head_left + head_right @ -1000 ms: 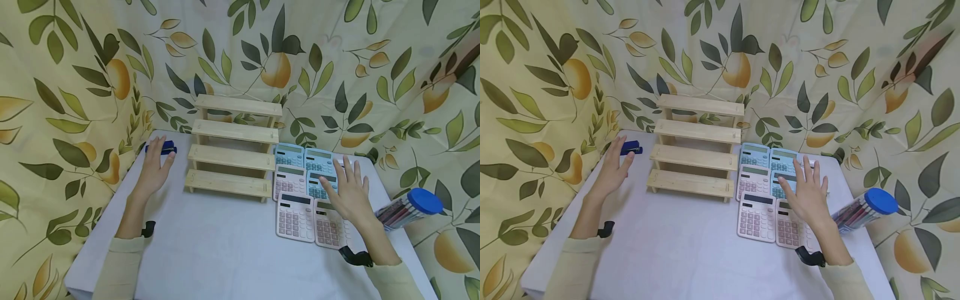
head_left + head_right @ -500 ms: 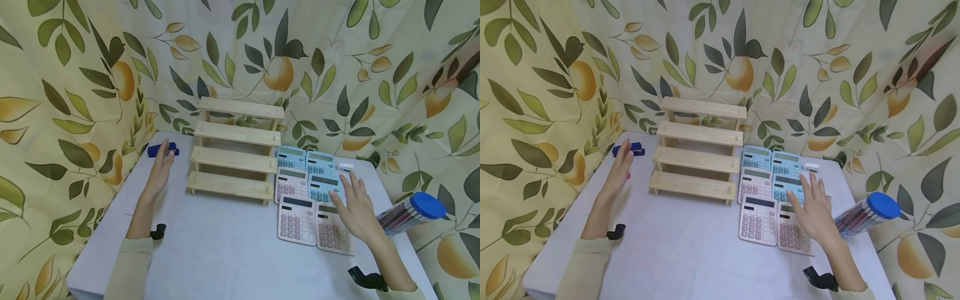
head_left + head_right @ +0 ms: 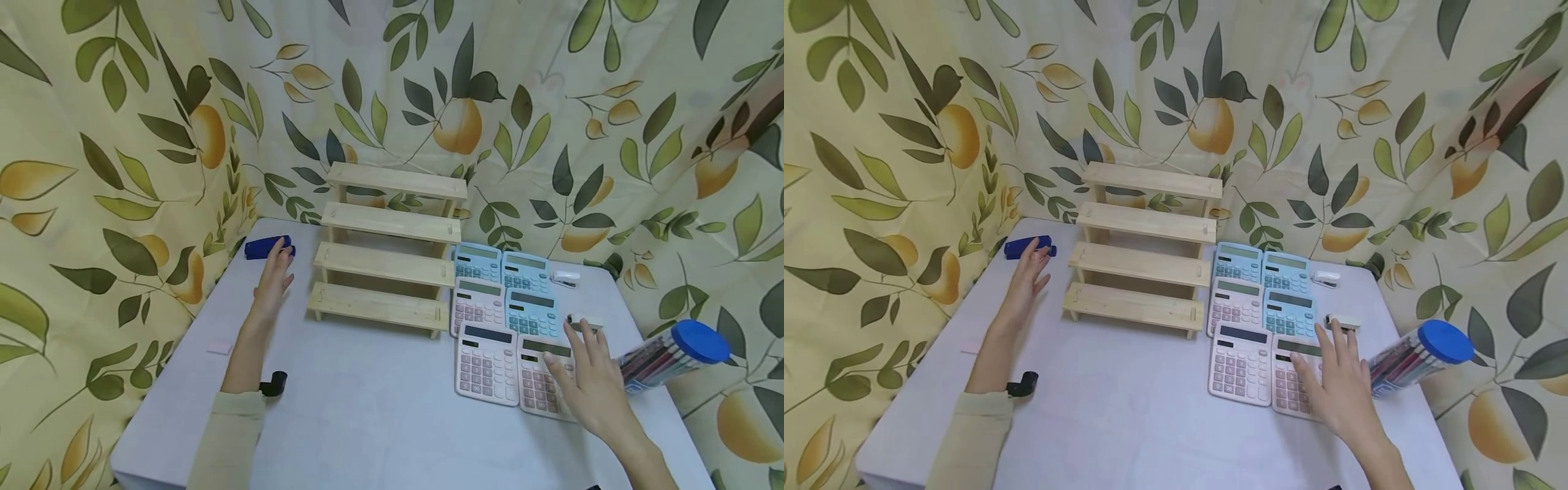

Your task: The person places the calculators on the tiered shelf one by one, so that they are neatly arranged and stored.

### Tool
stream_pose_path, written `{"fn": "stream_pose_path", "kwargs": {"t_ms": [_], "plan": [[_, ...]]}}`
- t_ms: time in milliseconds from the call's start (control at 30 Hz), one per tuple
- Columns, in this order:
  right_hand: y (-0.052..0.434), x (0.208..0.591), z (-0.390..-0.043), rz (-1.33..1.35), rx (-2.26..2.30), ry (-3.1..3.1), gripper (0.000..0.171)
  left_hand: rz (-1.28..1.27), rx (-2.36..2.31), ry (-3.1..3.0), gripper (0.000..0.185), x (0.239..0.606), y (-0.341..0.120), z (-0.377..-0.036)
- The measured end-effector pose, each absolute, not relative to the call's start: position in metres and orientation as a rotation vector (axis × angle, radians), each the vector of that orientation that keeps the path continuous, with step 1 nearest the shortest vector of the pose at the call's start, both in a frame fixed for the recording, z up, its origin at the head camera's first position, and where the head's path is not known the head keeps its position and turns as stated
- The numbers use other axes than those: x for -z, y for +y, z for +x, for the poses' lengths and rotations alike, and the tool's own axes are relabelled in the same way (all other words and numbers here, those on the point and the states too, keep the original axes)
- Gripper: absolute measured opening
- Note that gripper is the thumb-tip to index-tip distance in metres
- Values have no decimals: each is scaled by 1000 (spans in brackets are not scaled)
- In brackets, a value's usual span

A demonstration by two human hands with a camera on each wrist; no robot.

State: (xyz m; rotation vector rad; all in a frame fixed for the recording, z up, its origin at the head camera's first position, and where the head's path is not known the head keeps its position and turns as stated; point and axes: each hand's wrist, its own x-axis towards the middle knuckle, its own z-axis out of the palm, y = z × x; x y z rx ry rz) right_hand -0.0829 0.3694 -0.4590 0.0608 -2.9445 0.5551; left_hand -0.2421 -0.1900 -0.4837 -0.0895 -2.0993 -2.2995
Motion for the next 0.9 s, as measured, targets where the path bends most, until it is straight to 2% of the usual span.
{"fn": "stream_pose_path", "kwargs": {"t_ms": [367,900], "plan": [[372,491,-62,-58,-476,-2997,94,324,2811,-1509,60,508,-179,-240],[366,512,-56,-208,-545,-3167,133,371,3057,-1212,61,523,-165,-237]]}}
